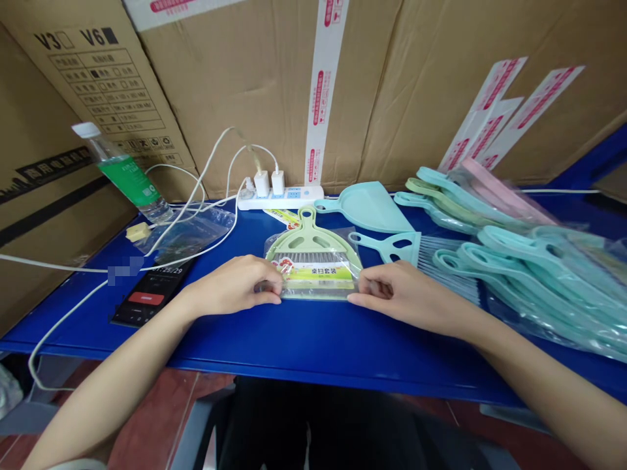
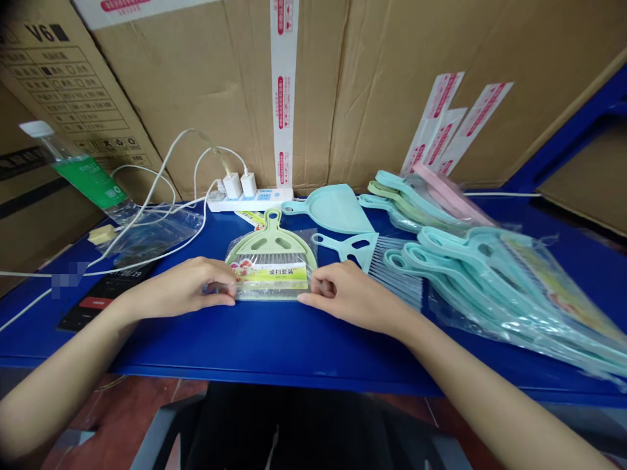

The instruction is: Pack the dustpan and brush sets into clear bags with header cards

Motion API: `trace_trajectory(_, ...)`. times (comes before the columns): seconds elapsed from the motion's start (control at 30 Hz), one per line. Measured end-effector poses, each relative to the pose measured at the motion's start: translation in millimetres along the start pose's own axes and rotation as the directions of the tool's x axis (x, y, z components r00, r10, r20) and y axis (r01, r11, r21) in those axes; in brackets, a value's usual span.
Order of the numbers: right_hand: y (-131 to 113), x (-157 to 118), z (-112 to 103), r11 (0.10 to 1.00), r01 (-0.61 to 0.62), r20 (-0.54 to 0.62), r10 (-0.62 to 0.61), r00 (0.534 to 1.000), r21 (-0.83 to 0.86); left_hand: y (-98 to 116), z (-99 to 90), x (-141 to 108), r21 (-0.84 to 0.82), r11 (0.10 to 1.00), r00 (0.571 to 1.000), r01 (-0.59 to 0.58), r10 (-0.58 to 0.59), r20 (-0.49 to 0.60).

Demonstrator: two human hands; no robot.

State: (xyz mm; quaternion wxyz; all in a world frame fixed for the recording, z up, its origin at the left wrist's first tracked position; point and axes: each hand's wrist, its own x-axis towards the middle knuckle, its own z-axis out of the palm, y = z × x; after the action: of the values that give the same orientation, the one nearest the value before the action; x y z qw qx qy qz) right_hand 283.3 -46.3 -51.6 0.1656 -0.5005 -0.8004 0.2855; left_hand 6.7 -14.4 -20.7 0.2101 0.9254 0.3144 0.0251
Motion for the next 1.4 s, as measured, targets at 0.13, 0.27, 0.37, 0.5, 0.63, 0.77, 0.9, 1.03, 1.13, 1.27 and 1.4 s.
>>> trace_trajectory(0.13, 0.8, -1.7, -3.4, 0.999, 0.036, 0.02, -0.036, 0.999, 0.003, -1.8, 0.6, -1.1, 0.005, 1.0, 1.0, 0.013, -0.013, 0.001)
trace_trajectory(0.27, 0.8, -1.9, -4.5, 0.995, 0.092, -0.002, -0.092, 0.996, -0.025, -2.3, 1.8, -2.8, -0.009, 1.0, 1.0, 0.007, -0.007, -0.001)
trace_trajectory(0.37, 0.4, -0.8, -3.8, 0.99, 0.136, -0.011, -0.136, 0.991, -0.038, -1.6, 1.8, -3.0, -0.01, 0.999, 0.999, -0.035, 0.035, 0.013)
trace_trajectory(0.5, -1.0, 0.3, -3.5, 0.987, 0.158, -0.012, -0.158, 0.987, -0.041, -0.1, 0.9, -2.1, -0.019, 0.999, 0.999, -0.035, 0.036, 0.033)
trace_trajectory(0.63, -3.0, 0.1, -3.7, 0.989, 0.14, -0.005, -0.141, 0.99, -0.043, 1.4, -0.2, -1.5, -0.024, 0.999, 0.999, 0.022, -0.021, 0.031)
trace_trajectory(0.77, -2.6, 0.3, -2.3, 0.991, 0.121, -0.011, -0.122, 0.993, -0.051, 2.5, -0.3, -1.2, 0.02, 0.998, 0.998, 0.053, -0.054, 0.027)
trace_trajectory(0.9, -1.4, 0.8, 0.3, 0.993, 0.105, -0.02, -0.106, 0.994, -0.061, 3.8, 0.2, -0.5, 0.068, 0.995, 0.997, 0.069, -0.071, 0.016)
trace_trajectory(1.03, -4.3, 1.4, 2.5, 0.993, 0.084, -0.056, -0.089, 0.994, -0.081, 6.7, 1.7, 0.7, 0.127, 0.984, 0.992, 0.129, -0.129, -0.003)
trace_trajectory(1.13, -7.6, 2.2, 4.2, 0.992, 0.073, -0.097, -0.083, 0.992, -0.102, 9.5, 3.6, 2.6, 0.212, 0.955, 0.979, 0.206, -0.201, -0.045)
trace_trajectory(1.27, -9.4, 3.3, 6.8, 0.995, 0.044, -0.151, -0.058, 0.987, -0.094, 11.6, 6.3, 6.2, 0.308, 0.914, 0.964, 0.266, -0.253, -0.08)
trace_trajectory(1.4, -8.8, 4.0, 9.6, 0.996, 0.026, -0.179, -0.041, 0.983, -0.086, 12.1, 7.9, 9.0, 0.319, 0.901, 0.956, 0.292, -0.277, -0.093)
